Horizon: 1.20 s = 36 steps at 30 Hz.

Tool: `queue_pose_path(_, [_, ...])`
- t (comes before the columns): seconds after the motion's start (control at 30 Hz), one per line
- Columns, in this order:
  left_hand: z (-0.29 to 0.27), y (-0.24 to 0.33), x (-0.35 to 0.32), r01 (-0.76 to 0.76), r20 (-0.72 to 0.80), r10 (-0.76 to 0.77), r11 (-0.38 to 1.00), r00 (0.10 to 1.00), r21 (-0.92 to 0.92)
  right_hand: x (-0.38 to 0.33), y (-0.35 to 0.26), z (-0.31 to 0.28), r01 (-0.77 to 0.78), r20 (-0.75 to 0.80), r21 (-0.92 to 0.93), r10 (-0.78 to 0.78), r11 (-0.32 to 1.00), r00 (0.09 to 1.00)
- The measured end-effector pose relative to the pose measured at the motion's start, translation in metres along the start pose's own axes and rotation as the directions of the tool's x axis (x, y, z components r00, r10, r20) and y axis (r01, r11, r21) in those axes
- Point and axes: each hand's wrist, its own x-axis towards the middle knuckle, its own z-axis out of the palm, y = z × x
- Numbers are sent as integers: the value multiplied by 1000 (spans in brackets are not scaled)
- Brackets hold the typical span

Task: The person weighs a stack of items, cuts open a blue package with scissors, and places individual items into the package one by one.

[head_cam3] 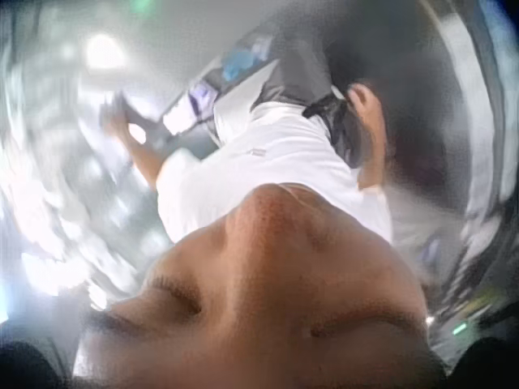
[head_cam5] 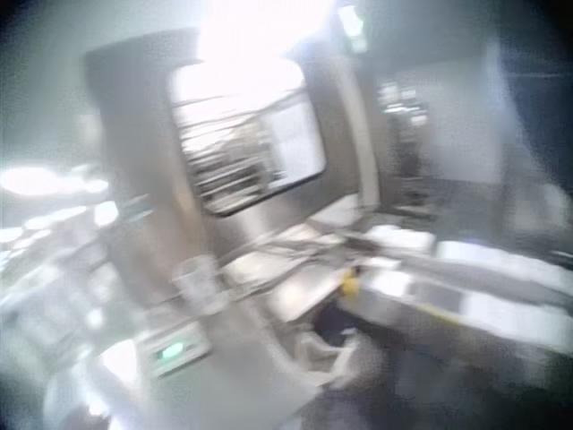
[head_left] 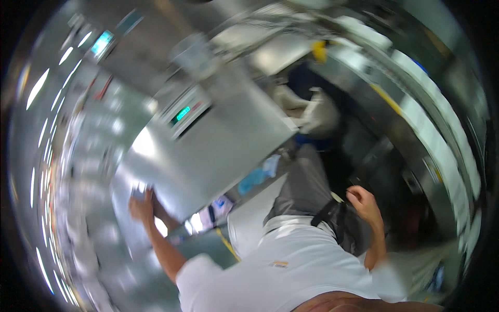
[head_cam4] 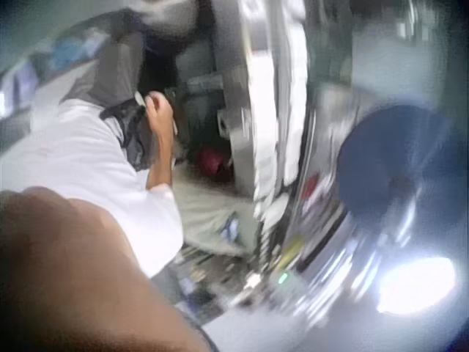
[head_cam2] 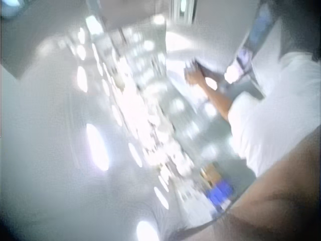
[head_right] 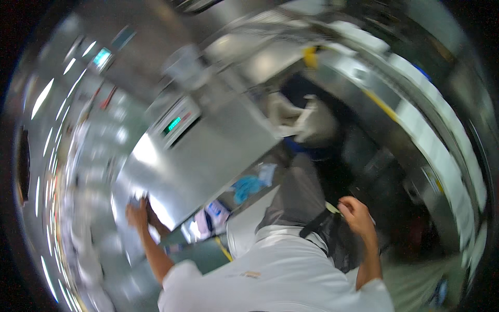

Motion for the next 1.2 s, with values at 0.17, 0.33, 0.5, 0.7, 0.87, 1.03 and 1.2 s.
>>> queue_pose_path(0.17, [-41, 92, -20, -233, -22, 232, 971, 972, -47, 13, 5, 5, 142, 42, -29, -140, 989, 989])
queue_pose_path(0.33, [-95, 159, -44, -686, -424, 653, 721, 627, 98, -3, 5, 4, 174, 23, -36, -173, 984, 985])
queue_pose_path(0.5, [-115, 139, -71, -709, -388, 655, 705, 649, 4, -5, 28, 12, 178, 22, -34, -177, 983, 984])
queue_pose_path(0.7, [-144, 195, -83, -738, -358, 655, 651, 665, -178, -19, 46, 22, 208, -63, -44, -210, 977, 976])
queue_pose_path(0.87, [-199, 254, -113, -723, -270, 682, 559, 680, -407, -11, 12, 24, 366, -98, 134, -355, 921, 930])
queue_pose_path(1.03, [-228, 363, -211, -302, -119, 921, -2, 372, -953, -30, -77, 18, 521, -212, 400, -477, 754, 853])
queue_pose_path(1.2, [-265, 421, -288, -357, -509, 860, -464, 36, -811, -55, -80, -10, 469, -295, 123, -419, 874, 859])
